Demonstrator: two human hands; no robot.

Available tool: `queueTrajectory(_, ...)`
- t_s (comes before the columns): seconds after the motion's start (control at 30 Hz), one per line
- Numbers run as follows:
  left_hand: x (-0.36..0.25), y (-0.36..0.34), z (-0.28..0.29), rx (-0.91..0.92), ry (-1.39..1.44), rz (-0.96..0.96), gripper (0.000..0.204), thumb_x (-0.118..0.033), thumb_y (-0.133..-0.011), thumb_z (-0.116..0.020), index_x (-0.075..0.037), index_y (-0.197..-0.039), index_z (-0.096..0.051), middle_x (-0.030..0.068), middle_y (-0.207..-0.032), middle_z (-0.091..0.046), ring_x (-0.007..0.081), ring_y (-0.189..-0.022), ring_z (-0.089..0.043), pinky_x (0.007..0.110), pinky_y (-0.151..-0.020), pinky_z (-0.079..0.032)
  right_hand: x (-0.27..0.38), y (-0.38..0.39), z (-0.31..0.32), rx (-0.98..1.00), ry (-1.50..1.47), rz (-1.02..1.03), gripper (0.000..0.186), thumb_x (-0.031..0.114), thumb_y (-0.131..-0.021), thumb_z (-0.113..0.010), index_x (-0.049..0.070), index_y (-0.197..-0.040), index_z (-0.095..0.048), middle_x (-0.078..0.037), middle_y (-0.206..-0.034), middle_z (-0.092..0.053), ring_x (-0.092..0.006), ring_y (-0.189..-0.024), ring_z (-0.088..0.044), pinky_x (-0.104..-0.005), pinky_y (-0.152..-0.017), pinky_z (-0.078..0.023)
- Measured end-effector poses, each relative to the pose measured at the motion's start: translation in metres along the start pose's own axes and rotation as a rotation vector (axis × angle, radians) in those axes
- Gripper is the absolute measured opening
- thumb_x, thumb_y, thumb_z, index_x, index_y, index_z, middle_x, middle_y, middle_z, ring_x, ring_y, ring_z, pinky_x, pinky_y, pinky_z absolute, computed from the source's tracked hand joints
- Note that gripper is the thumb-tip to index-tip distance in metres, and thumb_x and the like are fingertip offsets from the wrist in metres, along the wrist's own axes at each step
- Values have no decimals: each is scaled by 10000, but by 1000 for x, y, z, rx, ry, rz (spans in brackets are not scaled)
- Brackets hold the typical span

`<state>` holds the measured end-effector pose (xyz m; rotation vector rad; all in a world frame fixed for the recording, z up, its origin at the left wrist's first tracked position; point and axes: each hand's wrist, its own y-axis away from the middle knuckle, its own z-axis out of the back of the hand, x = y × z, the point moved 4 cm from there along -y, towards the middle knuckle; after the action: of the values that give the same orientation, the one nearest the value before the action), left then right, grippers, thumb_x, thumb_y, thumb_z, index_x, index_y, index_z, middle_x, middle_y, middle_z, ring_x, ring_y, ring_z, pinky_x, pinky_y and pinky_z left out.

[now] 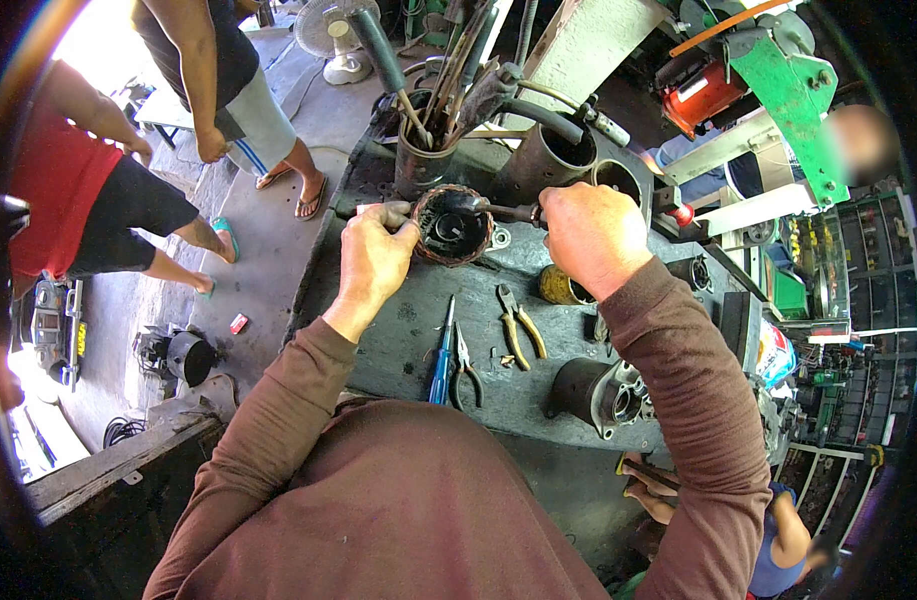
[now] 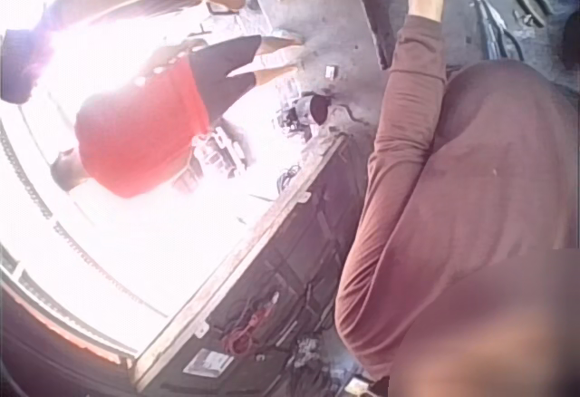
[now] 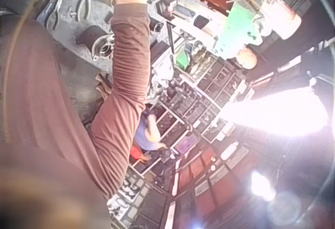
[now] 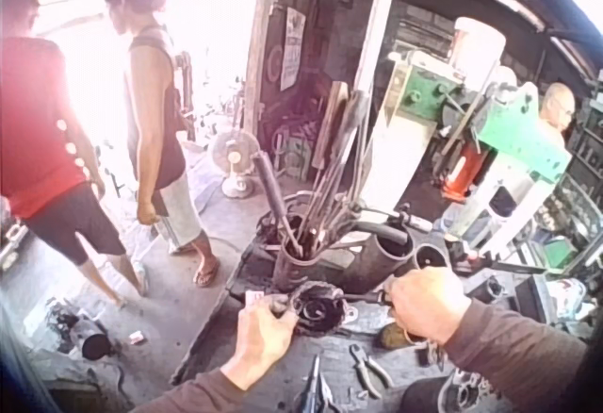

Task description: The person uses a screwdriver and a thin metal wire to manipulate and adjust internal components of a cylindrical mechanical part on a workbench. They repeatedly insert the wire and turn the screwdriver while holding the part steady.

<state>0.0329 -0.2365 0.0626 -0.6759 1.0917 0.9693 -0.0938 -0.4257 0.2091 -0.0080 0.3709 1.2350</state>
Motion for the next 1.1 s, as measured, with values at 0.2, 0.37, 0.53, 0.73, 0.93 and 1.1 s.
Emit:
queueTrajectory(0.2,-2,-2,0,-58,-55,-127,233,-156,-887,-745,52,-984,-783,217,-1047,-792,361,-996,-775,405,-922,-578,0,1,1,5,4,1,315,242,-831,-854,84,-1082,-747,-182,-913,-774,-403,-902,-768,-505,-779,-605)
queueTrajectory(0.37,-2,0,1,-37,-60,-68,243,-162,-887,-743,46,-1005,-787,224,-1030,-789,359,-1010,-772,411,-930,-575,0,2,0,-39,8,11,247,213,-806,-836,89,-1005,-759,-172,-895,-777,-383,-878,-779,-488,-752,-620)
queueTrajectory(0.53,0,-3,-1,-24,-33,-7,223,-172,-877,-751,48,-863,-782,205,-1136,-795,365,-1091,-730,411,-1016,-535,-1,1,-1,-74,20,23,159,169,-813,-776,83,-946,-766,-177,-883,-775,-376,-856,-783,-483,-734,-626)
queueTrajectory(0.73,2,-3,-5,-37,-9,-40,208,-161,-875,-754,43,-845,-781,189,-1132,-799,355,-1090,-721,407,-1010,-536,0,2,-1,-97,13,28,128,150,-833,-733,77,-934,-764,-183,-880,-773,-377,-849,-782,-487,-734,-624)
queueTrajectory(0.93,3,-4,-5,-42,-33,-49,208,-164,-872,-755,42,-870,-789,190,-1126,-799,349,-1070,-727,410,-995,-544,1,2,0,-76,11,28,150,166,-813,-776,76,-932,-764,-176,-879,-776,-373,-856,-783,-486,-735,-624)
queueTrajectory(1.1,0,-5,-4,-47,-28,-75,217,-173,-872,-761,40,-899,-795,200,-1107,-797,348,-1051,-735,416,-977,-551,0,2,0,-79,13,41,173,179,-799,-804,76,-932,-763,-174,-878,-777,-369,-861,-784,-483,-736,-624)
